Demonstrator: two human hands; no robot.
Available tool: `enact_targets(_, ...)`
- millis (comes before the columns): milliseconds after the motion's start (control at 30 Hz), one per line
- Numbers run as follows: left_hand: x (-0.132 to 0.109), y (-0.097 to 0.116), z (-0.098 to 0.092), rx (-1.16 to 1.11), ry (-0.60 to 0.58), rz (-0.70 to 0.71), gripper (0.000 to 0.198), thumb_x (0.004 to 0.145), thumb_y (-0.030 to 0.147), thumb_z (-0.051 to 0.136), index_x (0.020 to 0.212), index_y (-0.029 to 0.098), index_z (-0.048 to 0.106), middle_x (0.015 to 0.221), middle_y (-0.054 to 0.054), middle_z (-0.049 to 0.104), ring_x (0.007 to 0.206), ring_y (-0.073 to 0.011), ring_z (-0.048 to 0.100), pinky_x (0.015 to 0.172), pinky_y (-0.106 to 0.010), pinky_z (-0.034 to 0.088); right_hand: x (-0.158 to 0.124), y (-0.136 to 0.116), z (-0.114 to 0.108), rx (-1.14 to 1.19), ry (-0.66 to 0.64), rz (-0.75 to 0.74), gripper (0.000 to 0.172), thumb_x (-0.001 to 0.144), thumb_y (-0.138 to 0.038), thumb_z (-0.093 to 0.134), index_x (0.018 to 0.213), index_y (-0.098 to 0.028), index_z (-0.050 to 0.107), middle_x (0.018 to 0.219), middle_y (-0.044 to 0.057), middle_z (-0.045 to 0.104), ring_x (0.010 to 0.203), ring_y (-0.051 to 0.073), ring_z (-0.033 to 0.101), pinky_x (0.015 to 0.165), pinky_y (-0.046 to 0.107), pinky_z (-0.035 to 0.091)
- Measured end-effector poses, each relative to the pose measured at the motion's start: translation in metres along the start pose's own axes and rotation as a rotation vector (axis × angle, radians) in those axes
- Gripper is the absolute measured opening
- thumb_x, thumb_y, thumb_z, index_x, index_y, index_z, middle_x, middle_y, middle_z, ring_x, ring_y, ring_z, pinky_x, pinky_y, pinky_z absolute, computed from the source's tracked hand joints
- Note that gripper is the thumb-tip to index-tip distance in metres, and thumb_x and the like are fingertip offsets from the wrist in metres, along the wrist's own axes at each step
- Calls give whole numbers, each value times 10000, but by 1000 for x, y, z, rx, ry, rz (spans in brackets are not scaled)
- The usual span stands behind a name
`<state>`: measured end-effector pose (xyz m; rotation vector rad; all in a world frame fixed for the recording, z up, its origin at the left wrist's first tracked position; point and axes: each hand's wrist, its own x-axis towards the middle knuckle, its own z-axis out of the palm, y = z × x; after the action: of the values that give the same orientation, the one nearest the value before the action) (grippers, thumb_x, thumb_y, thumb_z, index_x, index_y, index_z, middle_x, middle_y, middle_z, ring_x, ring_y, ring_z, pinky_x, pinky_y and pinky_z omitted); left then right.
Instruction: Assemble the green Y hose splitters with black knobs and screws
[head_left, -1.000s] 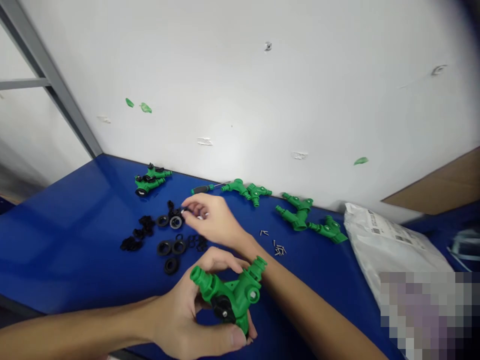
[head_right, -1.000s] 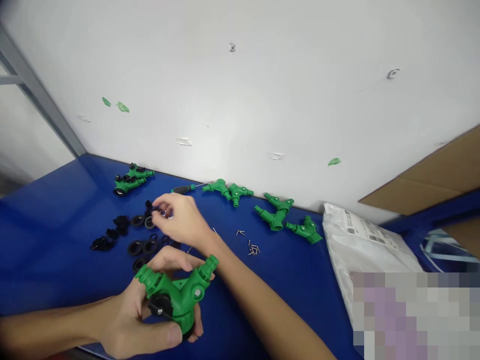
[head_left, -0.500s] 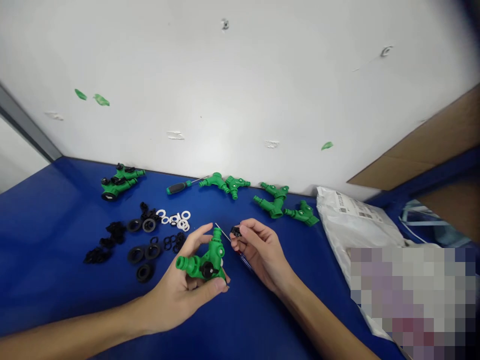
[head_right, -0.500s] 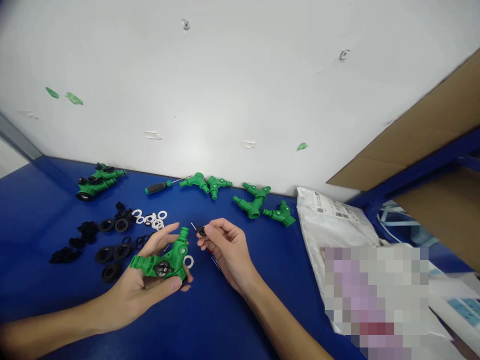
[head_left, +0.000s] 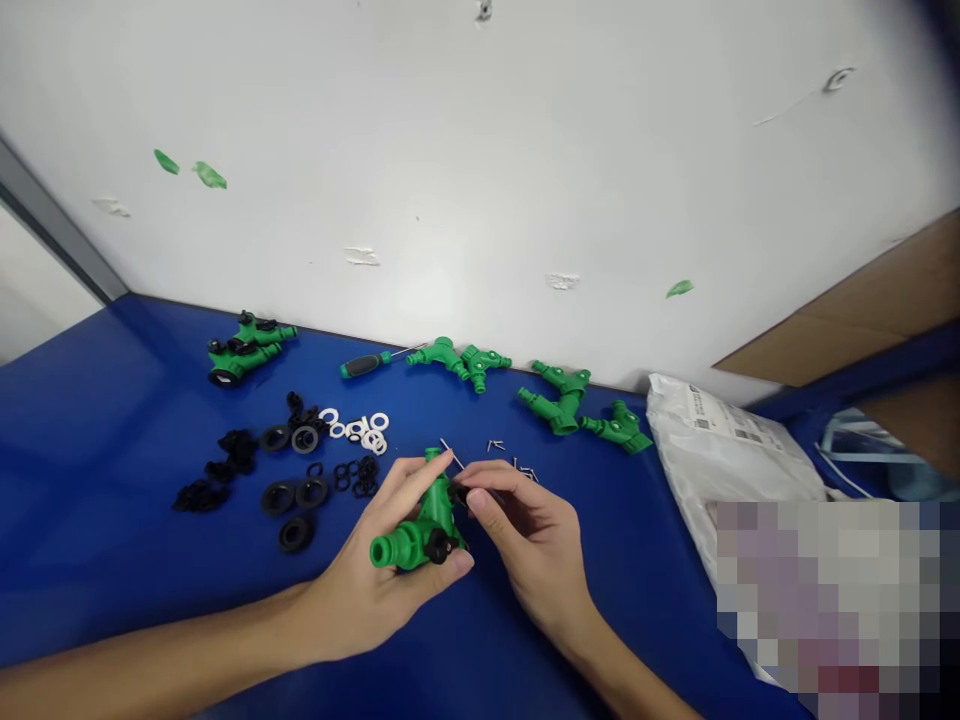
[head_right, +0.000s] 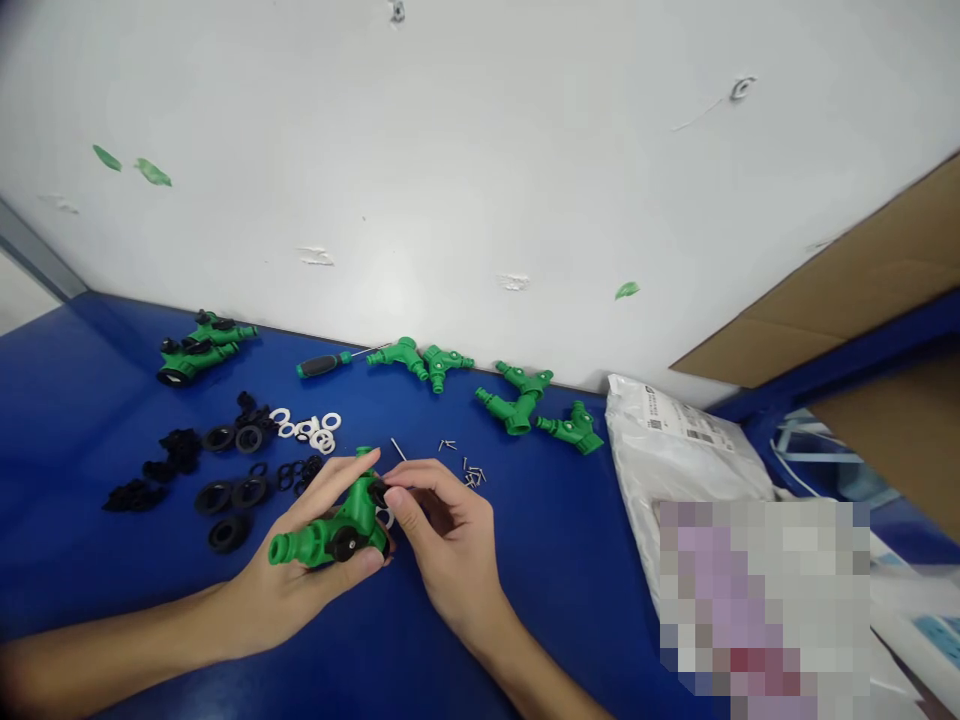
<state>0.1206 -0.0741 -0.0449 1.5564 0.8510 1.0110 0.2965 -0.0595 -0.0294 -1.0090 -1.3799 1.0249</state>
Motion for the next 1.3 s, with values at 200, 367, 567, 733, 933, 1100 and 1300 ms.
enact_targets(200,0,-4,1,57,24,5,661,913,307,658,1497,404,364,1348,-69,450,1211,-263,504,1057,-458,444,-3,3,3,-88,-18,-93,105,891,-252,682,941,-248,775,748,22,678,643,142,627,567,238,538)
enact_targets(367,-2,-4,2,84,13,-11,678,914,319,649,1502,436,331,1353,-60,418,1118,-243,547,1020,-450,473,-3,0,1,-182,-51,-142,155,878,-175,672,946,-247,792,734,23,693,610,137,609,541,240,504)
enact_targets(567,-4,-4,4,130,-31,-51,714,945,307,599,1519,501,221,1389,-50,343,1087,-223,581,981,-425,510,-4,-1,3,-108,-64,33,120,864,-255,692,788,-209,773,660,11,652,566,126,575,516,226,485)
enact_targets(733,-4,-4,3,125,-34,-37,712,936,309,613,1530,464,253,1309,-58,409,985,-208,592,936,-433,529,-7,5,3,-94,-87,34,163,883,-307,685,774,-193,724,693,16,639,604,133,574,549,239,500)
enact_targets(933,0,1,0,-98,-67,-9,651,911,288,656,1489,416,386,1178,-46,496,941,-201,621,873,-428,568,-5,0,-1,-38,-121,-13,111,850,-324,730,808,-225,703,676,-5,629,582,143,601,519,257,539)
enact_targets(1100,0,3,2,-408,-133,-146,623,906,284,676,1453,446,426,1204,-29,474,845,-150,693,821,-383,603,-2,-4,-4,-49,-169,-15,117,833,-294,751,771,-216,688,670,-13,624,523,118,576,464,232,515)
enact_targets(1300,2,11,1,-592,-144,-243,630,886,276,711,1454,388,460,1145,-39,567,870,-151,693,821,-351,615,-1,-4,-5,1,-144,-112,276,795,-218,793,1061,-274,744,697,-28,633,581,117,598,545,240,542)
